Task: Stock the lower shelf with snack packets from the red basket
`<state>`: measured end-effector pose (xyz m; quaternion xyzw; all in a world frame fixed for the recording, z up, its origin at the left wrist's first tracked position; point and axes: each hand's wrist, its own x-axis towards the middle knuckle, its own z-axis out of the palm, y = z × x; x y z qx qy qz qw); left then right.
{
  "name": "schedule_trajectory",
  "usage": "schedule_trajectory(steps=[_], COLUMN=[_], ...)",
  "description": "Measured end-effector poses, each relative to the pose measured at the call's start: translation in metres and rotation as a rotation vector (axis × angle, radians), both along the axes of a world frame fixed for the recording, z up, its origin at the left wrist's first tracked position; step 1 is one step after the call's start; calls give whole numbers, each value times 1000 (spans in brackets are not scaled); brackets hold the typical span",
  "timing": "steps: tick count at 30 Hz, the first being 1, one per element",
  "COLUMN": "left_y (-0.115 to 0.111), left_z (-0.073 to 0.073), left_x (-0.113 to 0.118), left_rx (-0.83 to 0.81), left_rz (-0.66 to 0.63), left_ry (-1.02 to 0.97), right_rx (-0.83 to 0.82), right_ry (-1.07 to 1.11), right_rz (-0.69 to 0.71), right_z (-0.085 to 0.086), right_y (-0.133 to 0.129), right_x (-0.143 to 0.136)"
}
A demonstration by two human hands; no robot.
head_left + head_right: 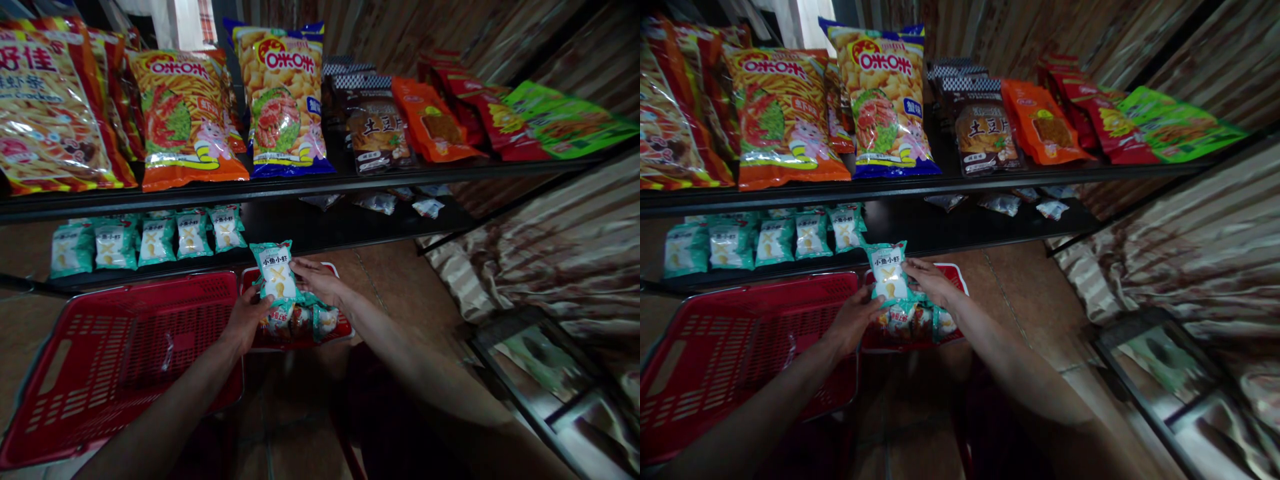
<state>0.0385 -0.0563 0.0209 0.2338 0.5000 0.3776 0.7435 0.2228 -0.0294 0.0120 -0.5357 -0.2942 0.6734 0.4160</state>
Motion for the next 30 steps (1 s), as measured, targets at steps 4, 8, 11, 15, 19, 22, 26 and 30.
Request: schedule_trajectory(steps=[4,8,11,15,19,22,26,30], left_y=[-1,-1,-1,-2,-2,-2,-1,0], left_z=[4,5,4,6,13,19,22,21], left_x=[0,0,1,2,3,3,3,3], left_rx=[0,7,11,19,24,17,4,-17], left_rz=[-52,-87,-134,-157,-170,-186,-170,-148], left_ry=[5,33,20,13,-12,-23,-23,0], right_rx=[8,1,-14,-11,20,25,21,19], right_ry=[-25,-28,-6,1,-9,4,6,-19], right_rz=[-14,-27,-42,-58,-66,-60,-53,-66], right_z=[5,8,10,16,15,10,8,11], right_y=[-1,-2,-2,-2,-2,-2,-2,-1], right_x=[-1,-2,-4,-6,-6,-4,-4,-6])
